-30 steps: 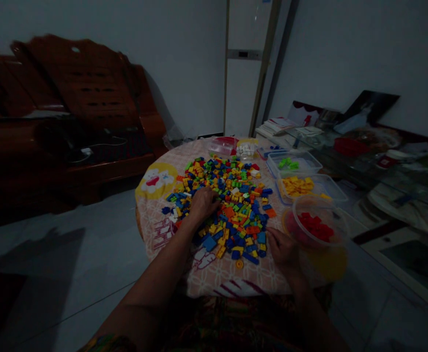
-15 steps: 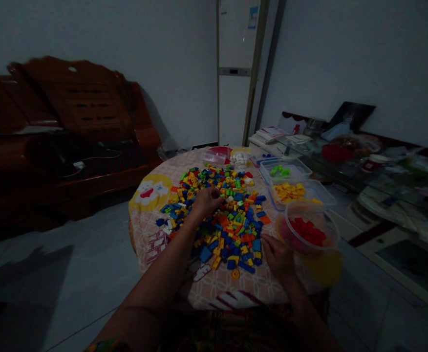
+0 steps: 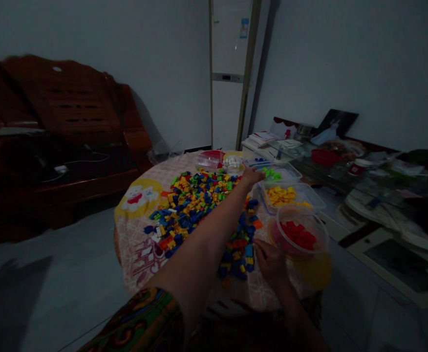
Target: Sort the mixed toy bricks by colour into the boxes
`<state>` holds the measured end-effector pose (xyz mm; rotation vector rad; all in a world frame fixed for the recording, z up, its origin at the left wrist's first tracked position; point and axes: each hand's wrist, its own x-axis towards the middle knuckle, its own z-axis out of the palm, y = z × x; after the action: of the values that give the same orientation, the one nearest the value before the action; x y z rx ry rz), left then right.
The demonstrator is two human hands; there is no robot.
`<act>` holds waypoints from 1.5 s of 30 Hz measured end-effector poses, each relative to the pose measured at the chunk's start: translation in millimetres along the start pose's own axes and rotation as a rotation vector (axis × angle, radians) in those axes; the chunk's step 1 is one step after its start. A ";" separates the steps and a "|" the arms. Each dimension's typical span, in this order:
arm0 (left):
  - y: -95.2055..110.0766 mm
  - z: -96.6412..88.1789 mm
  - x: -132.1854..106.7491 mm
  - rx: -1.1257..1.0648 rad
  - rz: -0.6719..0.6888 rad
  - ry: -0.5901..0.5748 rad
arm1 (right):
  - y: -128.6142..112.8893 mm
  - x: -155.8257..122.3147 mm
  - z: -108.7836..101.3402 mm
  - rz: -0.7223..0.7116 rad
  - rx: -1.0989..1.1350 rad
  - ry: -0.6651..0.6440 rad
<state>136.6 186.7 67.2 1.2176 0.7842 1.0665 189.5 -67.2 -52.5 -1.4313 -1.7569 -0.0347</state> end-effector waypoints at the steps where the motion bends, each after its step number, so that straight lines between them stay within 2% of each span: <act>1: 1.1 3.3 0.9 0.003 0.023 -0.016 | -0.3 -0.2 -0.4 0.003 0.003 -0.002; 3: -1.3 1.3 -5.5 0.059 0.046 -0.034 | -0.7 -0.6 -1.1 0.004 0.007 -0.007; 6: -11.3 -19.0 -30.9 0.243 0.042 -0.055 | -0.8 -0.7 -1.3 0.005 0.007 -0.015; 11: -14.6 -62.3 -95.4 0.727 0.178 -0.152 | 1.0 -1.1 -0.8 0.001 0.014 0.003; 14: -7.9 -79.6 -136.9 0.878 0.303 -0.204 | 2.9 -1.8 -0.9 0.016 0.013 0.002; 16: -4.3 -90.2 -159.4 0.954 0.374 -0.187 | 4.1 -2.3 -1.0 0.013 0.008 0.004; 18: -2.8 -102.6 -174.5 1.057 0.392 -0.113 | 4.9 -2.9 -1.2 0.008 0.002 0.011; 23: -3.7 -141.9 -183.3 1.299 0.271 0.140 | 5.5 -4.0 -2.3 0.000 -0.005 -0.014; 26: -0.5 -170.9 -186.1 1.321 0.255 0.272 | 6.2 -4.4 -2.9 0.001 -0.002 -0.018; 28: 5.3 -193.9 -193.1 1.320 0.229 0.422 | 7.0 -4.8 -3.1 -0.001 0.009 -0.023; 30: 12.8 -218.9 -203.9 1.332 0.137 0.578 | 7.8 -5.3 -3.2 -0.004 0.017 -0.028; 33: 21.3 -253.3 -221.7 1.340 0.008 0.727 | 8.5 -5.6 -3.3 -0.004 0.015 -0.033; 35: 21.9 -269.3 -230.0 1.327 -0.058 0.754 | 8.3 -5.3 -3.3 -0.008 0.011 -0.036; 38: 15.7 -280.7 -233.5 1.297 -0.135 0.686 | 7.3 -4.4 -3.3 -0.015 -0.003 -0.034; 40: 10.3 -282.2 -231.2 1.270 -0.149 0.644 | 6.4 -3.9 -3.4 -0.020 -0.011 -0.032; 45: 4.3 -280.2 -224.7 1.245 -0.125 0.622 | 4.8 -3.1 -4.6 -0.026 -0.017 -0.027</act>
<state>-196.6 71.6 -1.2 1.8009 2.1742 0.8139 196.1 -70.4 -53.7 -1.4269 -1.8016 -0.0439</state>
